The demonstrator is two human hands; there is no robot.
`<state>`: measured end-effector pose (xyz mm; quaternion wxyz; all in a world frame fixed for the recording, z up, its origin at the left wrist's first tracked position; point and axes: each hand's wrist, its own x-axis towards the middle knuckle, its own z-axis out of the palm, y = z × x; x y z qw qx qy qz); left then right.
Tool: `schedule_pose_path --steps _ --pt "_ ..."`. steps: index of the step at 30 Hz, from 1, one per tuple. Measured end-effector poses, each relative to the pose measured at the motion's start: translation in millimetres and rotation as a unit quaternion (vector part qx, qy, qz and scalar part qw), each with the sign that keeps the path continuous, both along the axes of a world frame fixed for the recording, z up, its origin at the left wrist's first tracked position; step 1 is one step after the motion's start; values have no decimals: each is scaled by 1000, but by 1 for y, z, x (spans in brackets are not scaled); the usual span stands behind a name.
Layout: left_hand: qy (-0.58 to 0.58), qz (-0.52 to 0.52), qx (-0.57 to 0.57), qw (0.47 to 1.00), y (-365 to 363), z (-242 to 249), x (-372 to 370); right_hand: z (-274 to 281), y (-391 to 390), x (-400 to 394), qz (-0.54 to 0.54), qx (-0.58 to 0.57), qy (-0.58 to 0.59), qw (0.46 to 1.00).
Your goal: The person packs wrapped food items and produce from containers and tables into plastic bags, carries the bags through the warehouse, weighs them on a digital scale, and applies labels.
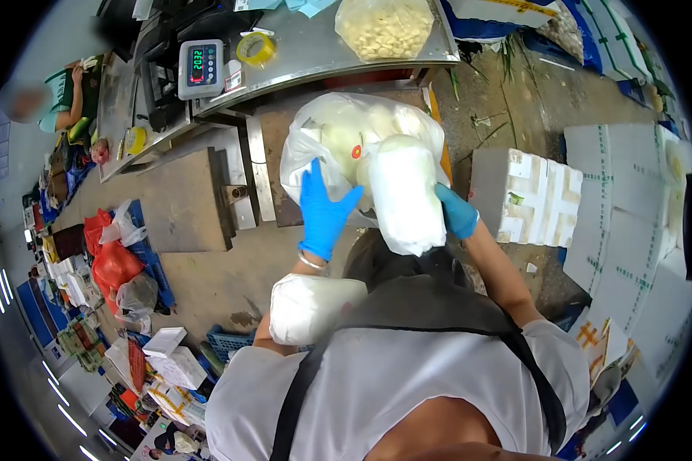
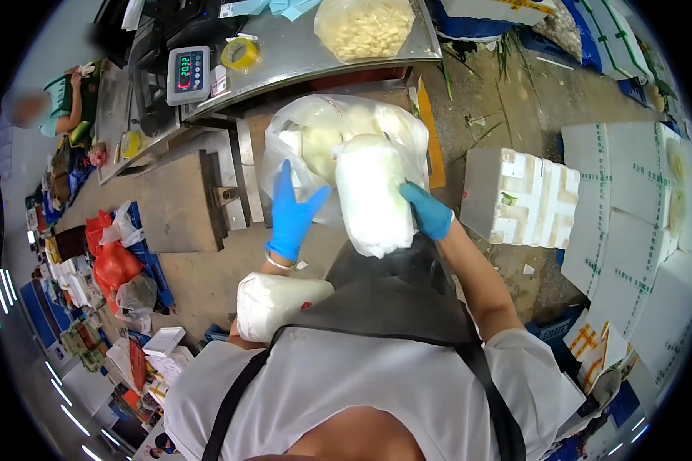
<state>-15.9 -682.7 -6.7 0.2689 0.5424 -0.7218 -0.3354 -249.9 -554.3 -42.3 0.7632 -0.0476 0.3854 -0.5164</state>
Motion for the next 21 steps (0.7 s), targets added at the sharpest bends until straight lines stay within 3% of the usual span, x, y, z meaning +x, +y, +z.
schedule_pose_path --steps 1,3,4,7,9,10,11,12,15,18,21 --pt "17 -6 7 1000 0 -5 -4 8 -17 6 -3 22 8 1000" --pt "75 -19 258 963 -6 9 -3 24 -44 14 -11 69 23 997" --pt "101 -20 377 920 -10 19 1 10 -54 9 41 62 54 996" --pt "186 69 347 917 -9 38 24 -13 -102 0 237 64 209 946" --pt "247 89 337 904 -3 50 27 28 -129 31 239 27 401 884" --pt "277 96 330 897 -3 54 27 -41 -133 49 160 -80 522 834" --pt "277 93 319 901 -2 55 26 -36 -143 59 200 -88 583 783" --pt "277 89 308 906 -1 55 24 -30 -152 70 238 -94 639 725" --pt "264 85 294 915 -2 55 25 -25 -166 79 338 -103 675 648" --pt "232 89 303 920 3 52 31 -12 -144 58 269 -86 629 725" --pt "224 135 286 922 3 51 34 -11 -107 43 58 -147 557 816"
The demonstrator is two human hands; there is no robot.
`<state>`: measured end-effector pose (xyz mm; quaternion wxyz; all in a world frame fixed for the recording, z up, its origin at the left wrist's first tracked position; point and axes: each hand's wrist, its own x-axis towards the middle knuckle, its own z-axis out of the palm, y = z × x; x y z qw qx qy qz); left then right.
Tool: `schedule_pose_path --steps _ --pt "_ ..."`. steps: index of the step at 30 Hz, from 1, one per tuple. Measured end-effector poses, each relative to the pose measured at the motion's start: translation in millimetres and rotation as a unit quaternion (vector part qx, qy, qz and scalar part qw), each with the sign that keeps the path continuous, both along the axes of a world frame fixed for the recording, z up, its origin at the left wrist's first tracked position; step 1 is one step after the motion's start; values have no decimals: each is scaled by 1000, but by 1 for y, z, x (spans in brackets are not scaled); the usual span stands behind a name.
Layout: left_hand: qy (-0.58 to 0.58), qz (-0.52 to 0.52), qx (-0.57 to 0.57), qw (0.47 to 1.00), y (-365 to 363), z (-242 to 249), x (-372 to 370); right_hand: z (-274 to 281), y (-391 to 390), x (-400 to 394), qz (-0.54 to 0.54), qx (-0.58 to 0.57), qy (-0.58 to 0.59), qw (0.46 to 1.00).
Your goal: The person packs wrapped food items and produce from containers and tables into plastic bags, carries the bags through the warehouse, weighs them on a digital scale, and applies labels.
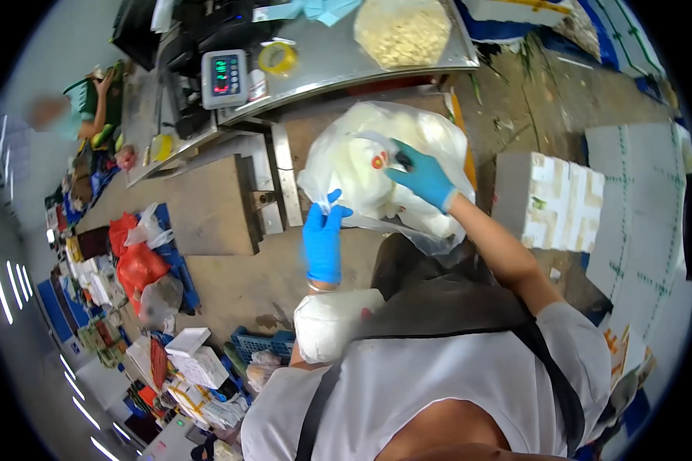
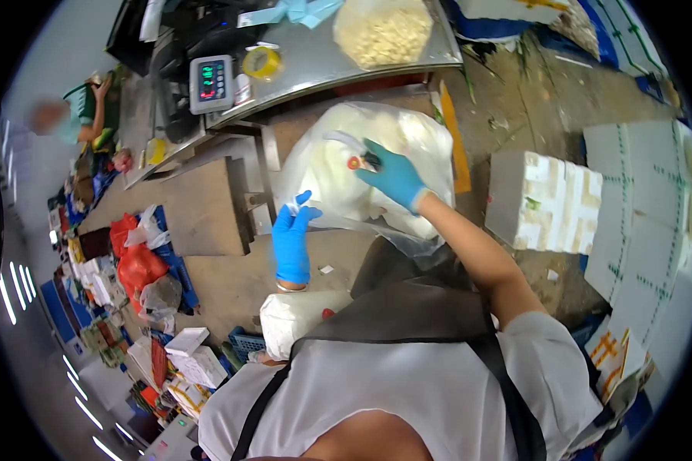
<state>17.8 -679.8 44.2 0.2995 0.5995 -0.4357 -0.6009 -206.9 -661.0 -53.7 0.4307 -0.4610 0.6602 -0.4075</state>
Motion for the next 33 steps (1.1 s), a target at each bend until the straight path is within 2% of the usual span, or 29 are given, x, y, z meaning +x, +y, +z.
schedule_pose_path --steps 2,4,6,9,11,12,13,14,15,16,19,20,23,25,28,29,30,31,33 --pt "-24 40 23 999 3 -3 -5 50 20 -15 -21 91 -98 991" --pt "-31 55 -70 996 6 -17 -2 70 42 -24 -46 94 -119 987" --pt "-61 91 -146 983 8 -12 -1 93 58 -29 -72 107 -158 979" --pt "-113 165 -227 953 10 15 -2 98 82 -34 -45 76 -177 980" --pt "-113 206 -273 933 11 21 2 118 95 -27 68 104 -184 975" --pt "-110 215 -262 934 14 21 4 108 100 -14 133 43 -247 959" --pt "-97 213 -230 945 19 16 5 133 95 -8 228 47 -213 949" --pt "-84 210 -197 954 24 7 8 137 94 5 292 78 -271 914" --pt "-72 209 -165 961 27 -2 11 139 88 22 354 24 -252 900" --pt "-35 211 -84 973 32 -11 7 137 84 36 416 -31 -230 879" --pt "116 217 171 954 85 -33 16 102 85 56 462 113 -410 779" --pt "168 213 224 936 110 -38 27 94 92 58 435 7 -406 804" --pt "293 180 272 899 126 -50 46 98 98 47 439 183 -373 797" --pt "374 140 287 871 115 -56 55 69 104 53 355 204 -319 855" --pt "476 32 295 828 112 -46 66 69 114 37 238 251 -412 843" --pt "505 -15 280 816 115 -37 63 24 127 47 200 285 -419 839" --pt "531 -62 237 811 120 -31 54 24 133 43 160 258 -400 865" --pt "424 -87 205 878 122 -37 47 27 128 40 127 220 -378 890" --pt "179 -125 123 968 136 -50 43 56 113 29 171 259 -261 914"
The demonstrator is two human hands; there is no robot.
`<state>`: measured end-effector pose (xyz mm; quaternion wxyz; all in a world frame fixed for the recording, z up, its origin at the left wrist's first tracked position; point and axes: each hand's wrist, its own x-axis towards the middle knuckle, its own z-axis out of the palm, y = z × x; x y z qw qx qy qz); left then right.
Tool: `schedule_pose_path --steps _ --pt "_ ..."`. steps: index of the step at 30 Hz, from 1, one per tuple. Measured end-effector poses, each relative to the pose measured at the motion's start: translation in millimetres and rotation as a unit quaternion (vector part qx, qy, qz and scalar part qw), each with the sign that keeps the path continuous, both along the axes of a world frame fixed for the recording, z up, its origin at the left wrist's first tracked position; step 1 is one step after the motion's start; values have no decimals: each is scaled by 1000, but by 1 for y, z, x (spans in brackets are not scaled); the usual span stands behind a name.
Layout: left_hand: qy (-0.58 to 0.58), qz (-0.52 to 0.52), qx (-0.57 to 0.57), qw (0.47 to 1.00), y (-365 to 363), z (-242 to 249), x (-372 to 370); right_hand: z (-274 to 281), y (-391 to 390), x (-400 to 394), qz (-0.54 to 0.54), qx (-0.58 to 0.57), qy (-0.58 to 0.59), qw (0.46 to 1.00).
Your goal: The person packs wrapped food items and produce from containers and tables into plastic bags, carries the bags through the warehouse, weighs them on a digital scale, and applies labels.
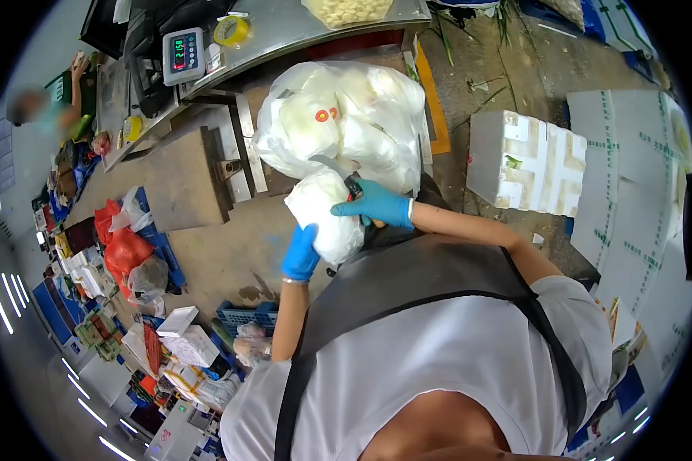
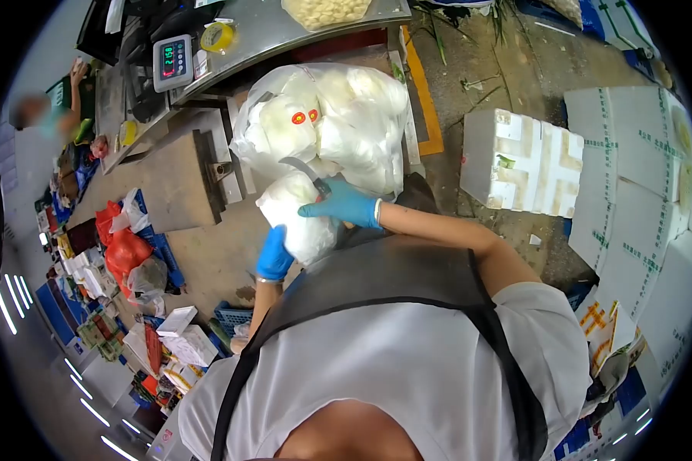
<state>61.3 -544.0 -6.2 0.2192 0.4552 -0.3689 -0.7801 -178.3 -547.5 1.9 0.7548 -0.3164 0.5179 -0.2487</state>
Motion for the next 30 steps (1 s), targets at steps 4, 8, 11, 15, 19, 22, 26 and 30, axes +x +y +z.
schedule_pose_path --steps 4,8,11,15,19,22,26,30 --pt "119 142 228 956 -18 -17 -24 4 -5 -42 -72 -238 201 947" --pt "123 114 121 978 -37 -16 -60 21 -4 -93 -372 -232 364 822" --pt "180 157 204 949 -56 -21 -90 -28 12 -103 -240 -132 426 862" --pt "110 143 191 965 -70 -22 -108 -59 19 -108 -308 17 75 948" --pt "43 101 117 987 -78 -25 -149 10 10 -125 -317 -32 -65 946" --pt "-20 108 -8 994 -85 -84 -194 9 8 -124 -308 -55 -96 945" --pt "-117 173 -37 977 -73 -197 -226 0 6 -114 -282 -65 -45 956" --pt "-95 138 -61 984 -61 -116 -216 -2 8 -117 -283 -70 -4 957"
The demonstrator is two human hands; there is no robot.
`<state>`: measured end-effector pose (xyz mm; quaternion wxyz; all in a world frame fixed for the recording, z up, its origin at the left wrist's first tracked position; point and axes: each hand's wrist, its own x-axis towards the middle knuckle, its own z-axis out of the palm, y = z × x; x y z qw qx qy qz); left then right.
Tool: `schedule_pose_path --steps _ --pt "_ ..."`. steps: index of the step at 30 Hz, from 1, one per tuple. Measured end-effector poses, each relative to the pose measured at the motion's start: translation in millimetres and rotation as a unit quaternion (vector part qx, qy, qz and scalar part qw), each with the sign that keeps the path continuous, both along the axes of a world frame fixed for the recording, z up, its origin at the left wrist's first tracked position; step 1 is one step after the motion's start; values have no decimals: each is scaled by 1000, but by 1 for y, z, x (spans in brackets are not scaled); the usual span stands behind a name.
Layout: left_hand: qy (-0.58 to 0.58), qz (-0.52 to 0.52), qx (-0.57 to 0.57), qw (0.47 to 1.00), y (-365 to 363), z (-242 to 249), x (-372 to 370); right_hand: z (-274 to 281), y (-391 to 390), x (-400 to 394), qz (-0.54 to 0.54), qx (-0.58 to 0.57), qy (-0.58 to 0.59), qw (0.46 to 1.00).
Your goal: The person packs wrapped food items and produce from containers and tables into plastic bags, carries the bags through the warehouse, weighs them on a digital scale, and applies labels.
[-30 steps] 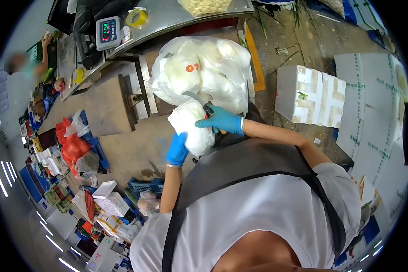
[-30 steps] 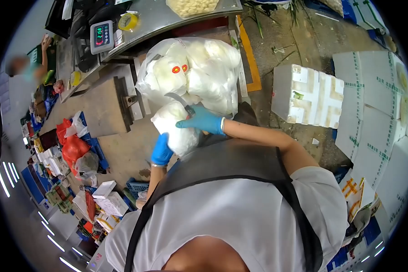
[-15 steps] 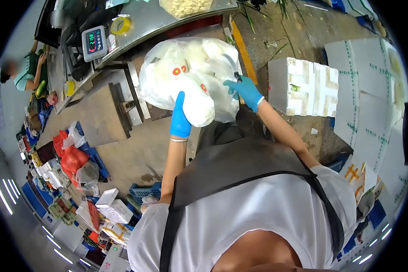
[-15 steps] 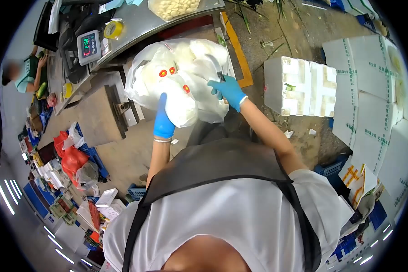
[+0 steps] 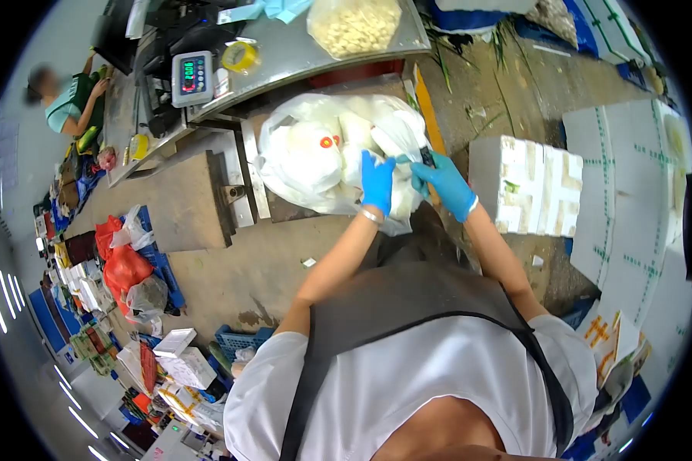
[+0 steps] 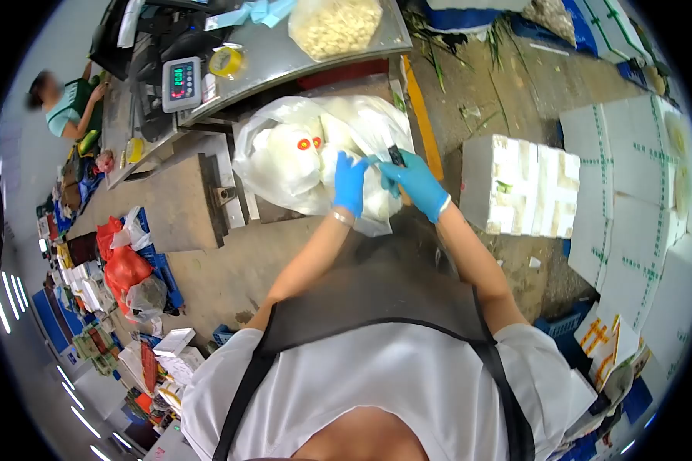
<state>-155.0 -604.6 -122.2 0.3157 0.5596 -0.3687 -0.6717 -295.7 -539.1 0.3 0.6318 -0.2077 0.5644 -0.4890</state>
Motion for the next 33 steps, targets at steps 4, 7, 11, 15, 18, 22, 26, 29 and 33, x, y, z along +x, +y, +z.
schedule_pose_path --steps 4,7,11,15,18,22,26,29,33 --pt "31 -128 39 990 3 73 62 -8 4 -13 79 1 217 973" --pt "12 -135 -21 991 13 117 102 -2 1 -33 130 -57 539 830" --pt "15 -80 -30 996 22 157 134 36 -42 -51 67 16 548 834" --pt "20 -25 -61 998 28 165 154 -18 -127 -64 60 -148 460 873" --pt "9 26 -98 995 31 170 161 -30 -211 -30 188 -37 301 934" --pt "-45 61 -138 987 27 160 177 -96 -326 12 162 -158 523 822" --pt "-94 90 -188 973 11 164 184 -86 -376 36 104 -164 568 800" --pt "-171 78 -226 956 -3 170 187 -32 -349 39 133 -190 480 846" --pt "-304 36 -282 909 -27 160 183 26 -199 28 97 -242 333 906"
